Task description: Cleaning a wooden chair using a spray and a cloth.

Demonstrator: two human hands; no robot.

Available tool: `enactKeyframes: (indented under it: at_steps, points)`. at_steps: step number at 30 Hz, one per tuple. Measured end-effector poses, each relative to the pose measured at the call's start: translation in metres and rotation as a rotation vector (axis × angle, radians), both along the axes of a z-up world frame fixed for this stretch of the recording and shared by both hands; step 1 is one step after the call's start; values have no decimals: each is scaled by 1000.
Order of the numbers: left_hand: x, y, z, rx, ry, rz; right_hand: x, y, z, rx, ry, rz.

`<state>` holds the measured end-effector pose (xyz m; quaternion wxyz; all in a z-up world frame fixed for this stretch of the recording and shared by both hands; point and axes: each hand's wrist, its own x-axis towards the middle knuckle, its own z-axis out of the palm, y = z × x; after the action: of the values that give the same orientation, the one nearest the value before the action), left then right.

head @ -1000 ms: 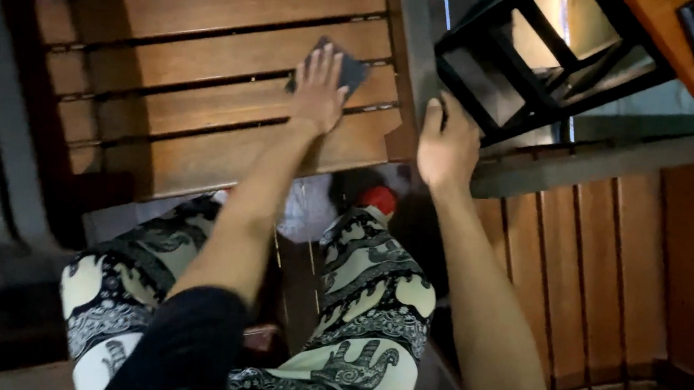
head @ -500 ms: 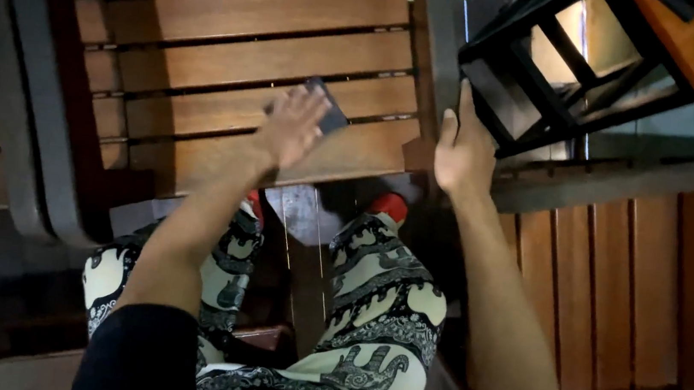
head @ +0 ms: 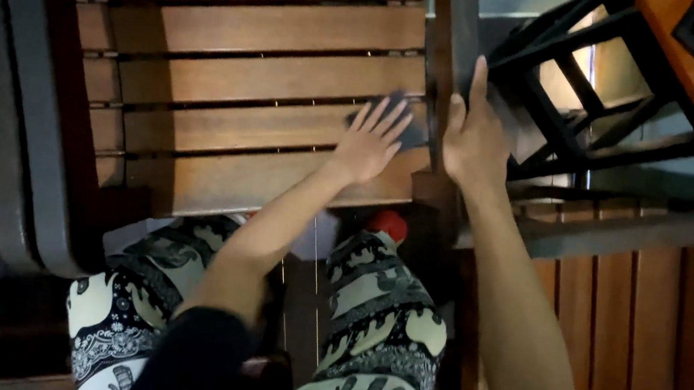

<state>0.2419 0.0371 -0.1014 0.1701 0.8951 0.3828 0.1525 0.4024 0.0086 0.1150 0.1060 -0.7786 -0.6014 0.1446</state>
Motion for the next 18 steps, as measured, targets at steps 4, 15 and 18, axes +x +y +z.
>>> enactKeyframes:
  at_steps: [4,15,18]
  points:
    - [-97,14,0,-54,197,95,-6,1,6,52,-15,12]
    - [50,114,-14,63,302,175,-6,1,11,104,-9,-12]
    - [49,57,-11,15,177,26,-10,-4,11,29,9,-47]
